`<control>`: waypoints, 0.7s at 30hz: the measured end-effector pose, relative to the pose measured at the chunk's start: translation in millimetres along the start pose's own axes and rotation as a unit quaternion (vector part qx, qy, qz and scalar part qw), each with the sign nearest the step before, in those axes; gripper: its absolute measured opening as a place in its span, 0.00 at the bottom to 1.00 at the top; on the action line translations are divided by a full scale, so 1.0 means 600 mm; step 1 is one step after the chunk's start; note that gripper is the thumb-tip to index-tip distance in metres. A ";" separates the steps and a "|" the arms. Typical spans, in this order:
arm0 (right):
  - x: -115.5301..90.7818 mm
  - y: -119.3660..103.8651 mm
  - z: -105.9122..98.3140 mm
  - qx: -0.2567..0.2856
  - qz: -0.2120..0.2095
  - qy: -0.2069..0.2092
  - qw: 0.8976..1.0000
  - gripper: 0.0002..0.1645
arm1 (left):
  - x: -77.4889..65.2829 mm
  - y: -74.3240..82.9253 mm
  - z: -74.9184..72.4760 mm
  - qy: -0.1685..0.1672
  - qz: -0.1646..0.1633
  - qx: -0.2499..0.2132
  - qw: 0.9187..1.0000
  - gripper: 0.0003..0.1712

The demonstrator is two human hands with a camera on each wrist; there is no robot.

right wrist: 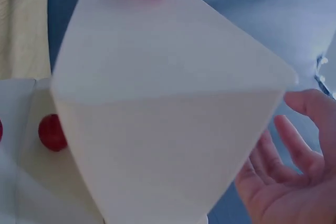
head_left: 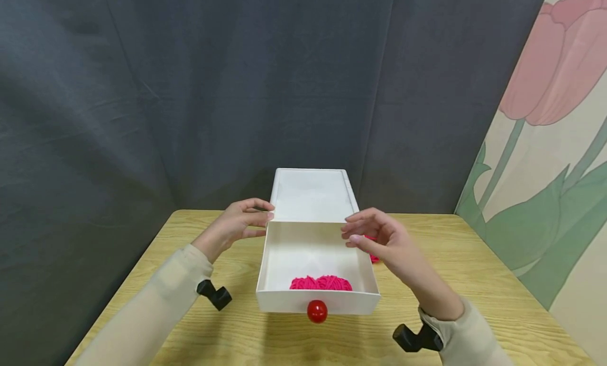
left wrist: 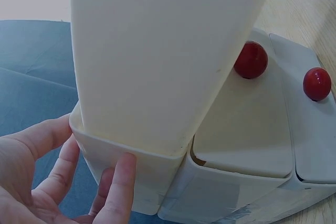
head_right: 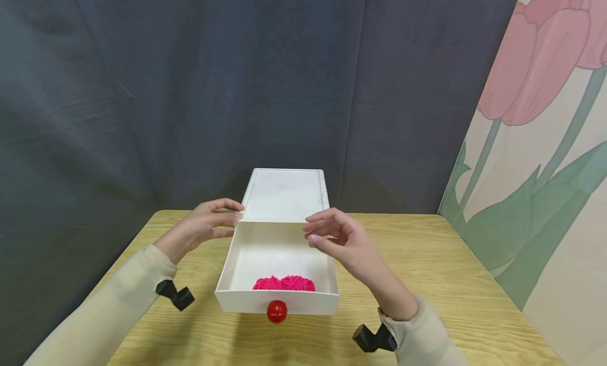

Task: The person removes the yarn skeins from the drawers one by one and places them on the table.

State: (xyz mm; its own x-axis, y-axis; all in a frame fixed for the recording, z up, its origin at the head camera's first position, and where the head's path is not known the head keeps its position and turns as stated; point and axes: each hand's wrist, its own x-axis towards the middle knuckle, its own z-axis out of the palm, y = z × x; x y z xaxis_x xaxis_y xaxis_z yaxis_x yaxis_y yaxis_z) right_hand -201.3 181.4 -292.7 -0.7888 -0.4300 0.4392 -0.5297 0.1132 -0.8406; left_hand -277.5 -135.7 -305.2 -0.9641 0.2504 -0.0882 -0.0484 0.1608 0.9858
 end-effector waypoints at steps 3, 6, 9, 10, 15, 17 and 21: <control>0.005 -0.002 0.008 -0.024 0.024 -0.055 0.998 0.17 | 0.001 0.000 0.000 0.001 -0.001 0.000 1.000 0.18; 0.011 -0.002 0.016 -0.043 0.042 -0.112 0.992 0.16 | 0.001 0.000 0.000 0.001 -0.002 -0.001 1.000 0.18; 0.016 -0.002 0.023 -0.063 0.056 -0.155 0.984 0.16 | 0.001 -0.001 -0.001 -0.001 0.000 -0.002 1.000 0.17; 0.018 -0.002 0.025 -0.071 0.061 -0.164 0.982 0.16 | 0.001 -0.002 -0.002 -0.003 0.000 -0.002 1.000 0.17; 0.026 -0.004 0.032 -0.090 0.090 -0.204 0.971 0.17 | 0.002 -0.004 -0.004 -0.008 0.006 -0.008 1.000 0.17; 0.028 -0.007 0.035 -0.097 0.098 -0.224 0.965 0.16 | 0.001 -0.004 -0.004 -0.008 0.006 -0.007 1.000 0.17; 0.034 -0.012 0.037 -0.117 0.107 -0.262 0.952 0.16 | 0.001 -0.003 -0.005 -0.008 0.006 -0.004 1.000 0.17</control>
State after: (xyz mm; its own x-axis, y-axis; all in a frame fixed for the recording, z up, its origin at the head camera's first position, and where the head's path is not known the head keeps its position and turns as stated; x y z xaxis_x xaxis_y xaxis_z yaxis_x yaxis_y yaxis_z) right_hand -206.6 151.7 -284.8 -0.6545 -0.7561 -0.0041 -0.4780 0.4180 -0.7726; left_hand -278.6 -138.8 -306.5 -0.9603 0.2677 -0.0778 -0.0380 0.1508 0.9878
